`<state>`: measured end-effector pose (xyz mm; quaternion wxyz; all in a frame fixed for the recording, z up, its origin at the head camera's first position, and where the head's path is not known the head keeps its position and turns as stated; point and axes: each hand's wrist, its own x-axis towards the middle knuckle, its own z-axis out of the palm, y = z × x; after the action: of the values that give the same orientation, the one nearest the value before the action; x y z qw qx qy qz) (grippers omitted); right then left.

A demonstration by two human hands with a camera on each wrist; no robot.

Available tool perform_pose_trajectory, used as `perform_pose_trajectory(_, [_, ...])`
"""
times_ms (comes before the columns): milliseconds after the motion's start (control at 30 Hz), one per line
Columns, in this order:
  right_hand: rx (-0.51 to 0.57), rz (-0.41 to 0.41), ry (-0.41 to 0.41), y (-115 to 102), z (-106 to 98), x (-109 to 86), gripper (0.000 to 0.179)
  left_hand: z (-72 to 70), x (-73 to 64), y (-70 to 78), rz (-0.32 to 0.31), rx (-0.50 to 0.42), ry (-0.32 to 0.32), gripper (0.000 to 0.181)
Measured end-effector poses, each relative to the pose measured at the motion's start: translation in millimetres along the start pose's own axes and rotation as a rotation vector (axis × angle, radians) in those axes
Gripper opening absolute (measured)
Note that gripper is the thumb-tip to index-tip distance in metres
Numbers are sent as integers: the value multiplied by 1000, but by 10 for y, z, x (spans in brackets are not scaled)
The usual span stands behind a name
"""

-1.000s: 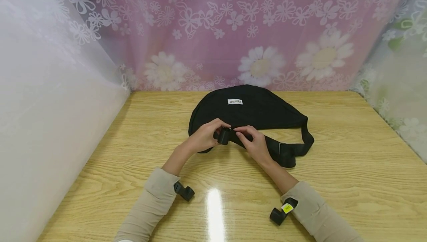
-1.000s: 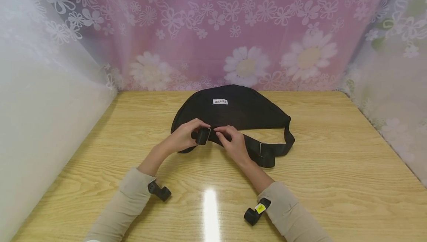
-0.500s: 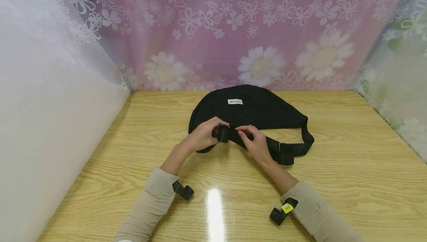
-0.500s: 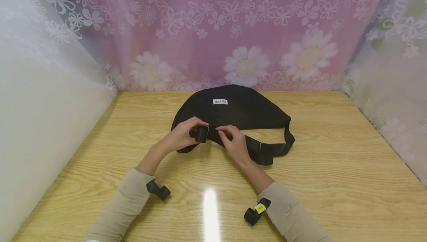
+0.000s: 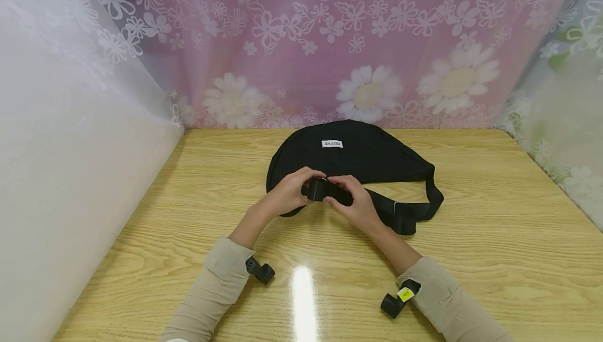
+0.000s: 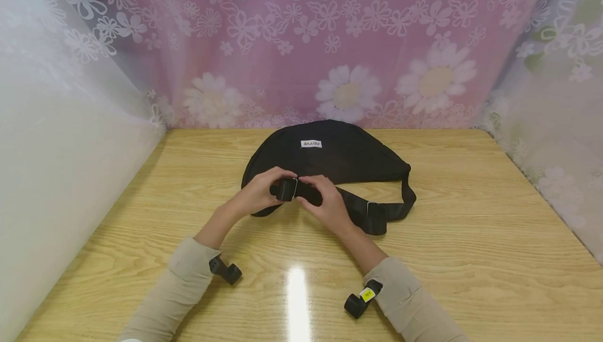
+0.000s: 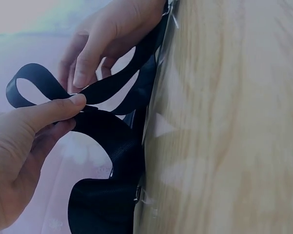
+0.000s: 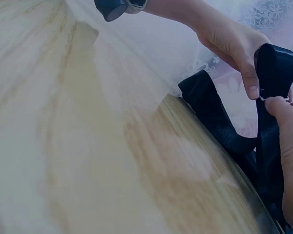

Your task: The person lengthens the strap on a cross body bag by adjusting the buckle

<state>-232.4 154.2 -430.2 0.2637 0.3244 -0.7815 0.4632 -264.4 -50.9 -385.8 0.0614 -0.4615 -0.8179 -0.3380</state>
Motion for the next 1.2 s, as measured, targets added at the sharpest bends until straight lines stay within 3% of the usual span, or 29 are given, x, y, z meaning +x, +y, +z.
perform_pose_trajectory(267, [-84,-97,-40,157,24,-25,65,22,11,10,-63,-26,0,51])
perform_pose_trajectory(600, [-166,-159,-34,116,8,-23,65,25,8,2,-21,-86,-21,49])
perform_pose_trajectory(1200, [-21,-118,-53,109,11,-43,65,38,-7,-60,-38,-210,-73,49])
